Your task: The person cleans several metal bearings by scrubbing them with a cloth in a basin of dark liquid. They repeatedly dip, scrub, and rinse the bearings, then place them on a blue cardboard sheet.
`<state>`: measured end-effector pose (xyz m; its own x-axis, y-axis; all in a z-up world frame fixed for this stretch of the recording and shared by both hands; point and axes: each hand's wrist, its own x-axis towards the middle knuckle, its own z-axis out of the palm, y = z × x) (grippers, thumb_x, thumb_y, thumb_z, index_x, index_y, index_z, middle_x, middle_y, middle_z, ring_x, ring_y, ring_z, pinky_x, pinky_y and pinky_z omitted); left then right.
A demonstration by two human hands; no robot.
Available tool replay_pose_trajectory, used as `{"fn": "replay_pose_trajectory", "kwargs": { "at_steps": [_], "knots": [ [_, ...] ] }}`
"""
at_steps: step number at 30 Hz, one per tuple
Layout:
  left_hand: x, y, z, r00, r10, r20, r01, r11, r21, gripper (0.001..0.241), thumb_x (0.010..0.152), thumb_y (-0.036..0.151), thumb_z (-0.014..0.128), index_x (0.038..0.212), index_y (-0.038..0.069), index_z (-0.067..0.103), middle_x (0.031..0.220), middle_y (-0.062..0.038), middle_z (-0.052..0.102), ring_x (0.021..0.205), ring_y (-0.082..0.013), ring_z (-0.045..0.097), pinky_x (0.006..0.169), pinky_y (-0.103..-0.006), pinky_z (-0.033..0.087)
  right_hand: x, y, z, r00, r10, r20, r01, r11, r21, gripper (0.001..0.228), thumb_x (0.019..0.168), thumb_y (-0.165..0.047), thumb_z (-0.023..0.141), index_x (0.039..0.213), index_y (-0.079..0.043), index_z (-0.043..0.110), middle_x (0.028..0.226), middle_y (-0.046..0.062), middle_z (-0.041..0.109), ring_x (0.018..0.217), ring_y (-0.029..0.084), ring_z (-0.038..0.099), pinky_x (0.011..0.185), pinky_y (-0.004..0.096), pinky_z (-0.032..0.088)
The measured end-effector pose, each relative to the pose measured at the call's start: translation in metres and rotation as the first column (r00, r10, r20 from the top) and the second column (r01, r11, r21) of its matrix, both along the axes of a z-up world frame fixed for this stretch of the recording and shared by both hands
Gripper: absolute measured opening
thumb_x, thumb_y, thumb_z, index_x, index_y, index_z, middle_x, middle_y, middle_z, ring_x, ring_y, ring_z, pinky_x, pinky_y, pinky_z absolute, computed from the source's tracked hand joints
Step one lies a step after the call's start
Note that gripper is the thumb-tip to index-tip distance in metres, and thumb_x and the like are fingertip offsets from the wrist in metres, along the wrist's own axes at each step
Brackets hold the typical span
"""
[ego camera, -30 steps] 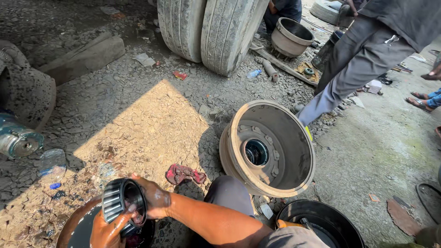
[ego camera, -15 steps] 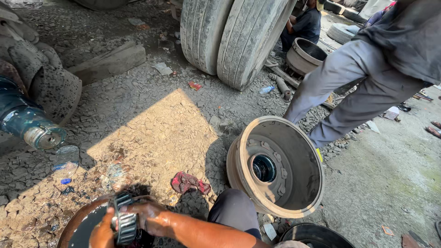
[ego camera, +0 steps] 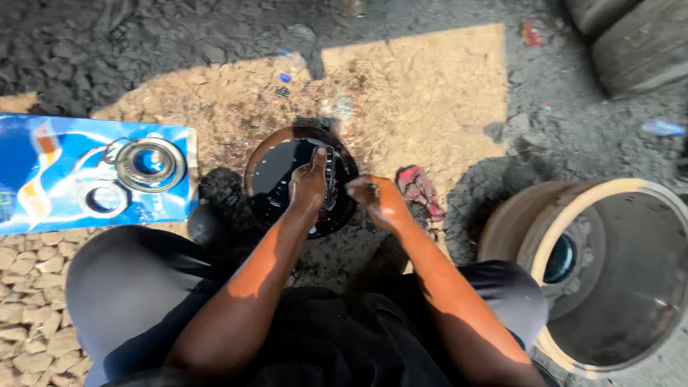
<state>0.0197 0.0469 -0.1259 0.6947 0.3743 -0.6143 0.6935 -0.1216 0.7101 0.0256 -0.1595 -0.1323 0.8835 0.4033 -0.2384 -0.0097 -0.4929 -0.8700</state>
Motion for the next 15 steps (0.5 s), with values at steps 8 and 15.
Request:
{"fn": "replay_pose_trajectory", "kwargs": {
  "at_steps": [8,15],
  "knots": [
    [-0.002,0.052,-0.04,0.976,0.218,0.013,-0.218,0.976,-0.002,0.079,0.094,0.076,0.043,0.092,0.004,0.073,0.088,-0.014,0.072,0.083,-0.0273,0.066,0.076,-0.0458,0.05,0.038,0.05,-0.152,0.977,0.194,-0.09,-0.214,0.895,-0.391,0.036,0.09,-0.033,0.073,0.116,-0.008,0.07,0.11,0.014,0.075,0.105,0.032,0.07,0.093,0.045,0.055],
    [-0.015,0.067,-0.054,0.87,0.451,-0.2,-0.432,0.501,-0.749,0.065,0.095,0.063,0.046,0.122,0.009,0.07,0.108,-0.008,0.076,0.097,-0.0227,0.073,0.092,-0.0442,0.061,0.009,0.081,-0.206,0.953,0.278,-0.116,-0.301,0.855,-0.423,0.052,0.092,-0.031,0.063,0.139,-0.013,0.055,0.132,0.021,0.055,0.122,0.043,0.053,0.101,0.056,0.044]
  ]
}}
